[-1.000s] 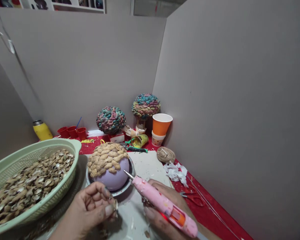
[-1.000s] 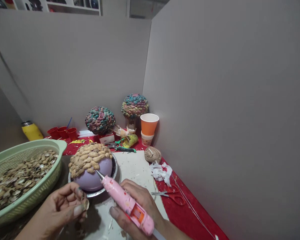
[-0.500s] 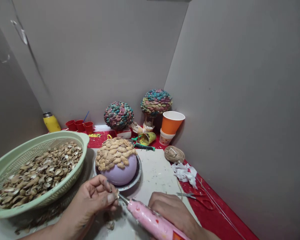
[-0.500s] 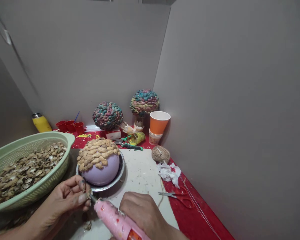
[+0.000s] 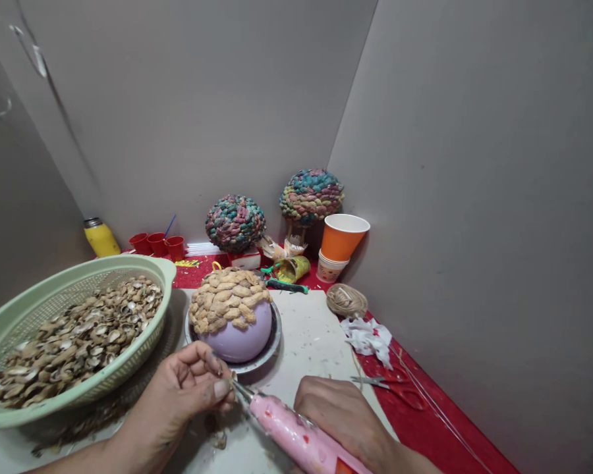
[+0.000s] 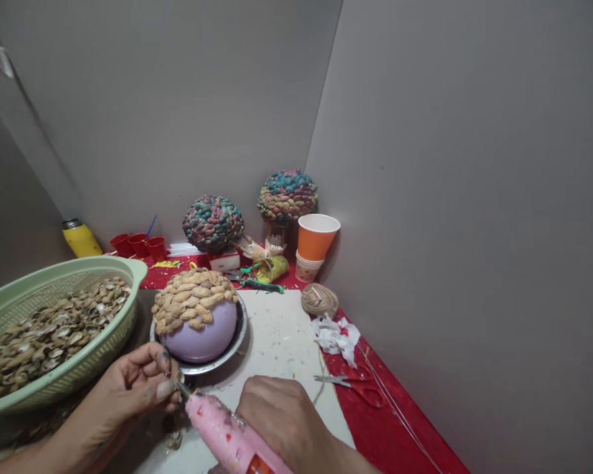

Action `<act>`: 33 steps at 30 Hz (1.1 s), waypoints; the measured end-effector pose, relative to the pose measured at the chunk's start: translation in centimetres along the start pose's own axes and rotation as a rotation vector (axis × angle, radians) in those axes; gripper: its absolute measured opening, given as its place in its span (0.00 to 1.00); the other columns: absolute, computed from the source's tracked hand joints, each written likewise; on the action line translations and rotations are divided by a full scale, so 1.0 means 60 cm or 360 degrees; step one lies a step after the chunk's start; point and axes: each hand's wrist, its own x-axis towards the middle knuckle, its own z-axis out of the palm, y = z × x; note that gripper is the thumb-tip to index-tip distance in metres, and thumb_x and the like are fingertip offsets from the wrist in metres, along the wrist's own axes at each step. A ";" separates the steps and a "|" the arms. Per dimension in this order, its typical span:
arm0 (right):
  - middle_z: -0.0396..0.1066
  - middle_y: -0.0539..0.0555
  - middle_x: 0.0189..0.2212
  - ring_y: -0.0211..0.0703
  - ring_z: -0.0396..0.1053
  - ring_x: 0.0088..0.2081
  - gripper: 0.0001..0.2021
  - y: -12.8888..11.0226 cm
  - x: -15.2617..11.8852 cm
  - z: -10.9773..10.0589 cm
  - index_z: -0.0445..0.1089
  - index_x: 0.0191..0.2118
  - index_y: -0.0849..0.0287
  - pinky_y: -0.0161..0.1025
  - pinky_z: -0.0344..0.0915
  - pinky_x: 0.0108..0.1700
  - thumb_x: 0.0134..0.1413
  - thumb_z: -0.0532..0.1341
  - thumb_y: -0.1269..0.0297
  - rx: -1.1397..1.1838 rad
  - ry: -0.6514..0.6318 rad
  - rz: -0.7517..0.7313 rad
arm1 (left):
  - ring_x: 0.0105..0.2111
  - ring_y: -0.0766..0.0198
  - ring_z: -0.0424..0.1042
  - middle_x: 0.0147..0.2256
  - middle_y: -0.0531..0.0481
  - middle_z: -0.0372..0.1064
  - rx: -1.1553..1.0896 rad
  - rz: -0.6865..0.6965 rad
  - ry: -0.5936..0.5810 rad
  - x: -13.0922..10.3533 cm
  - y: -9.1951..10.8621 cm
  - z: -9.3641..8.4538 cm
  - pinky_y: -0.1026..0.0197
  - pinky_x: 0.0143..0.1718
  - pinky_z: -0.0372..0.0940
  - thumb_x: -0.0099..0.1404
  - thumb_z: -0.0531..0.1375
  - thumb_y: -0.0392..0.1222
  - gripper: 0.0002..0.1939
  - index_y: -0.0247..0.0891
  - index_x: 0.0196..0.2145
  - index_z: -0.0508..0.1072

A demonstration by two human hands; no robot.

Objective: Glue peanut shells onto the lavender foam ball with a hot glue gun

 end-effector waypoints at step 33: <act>0.55 0.46 0.14 0.35 0.52 0.18 0.20 0.009 -0.011 0.009 0.55 0.19 0.55 0.38 0.44 0.21 0.62 0.52 0.58 -0.0212 -0.0076 0.0000 | 0.24 0.70 0.69 0.25 0.55 0.70 -0.0006 -0.0029 0.0032 0.004 -0.003 0.002 0.66 0.29 0.63 0.51 0.73 0.38 0.16 0.36 0.29 0.68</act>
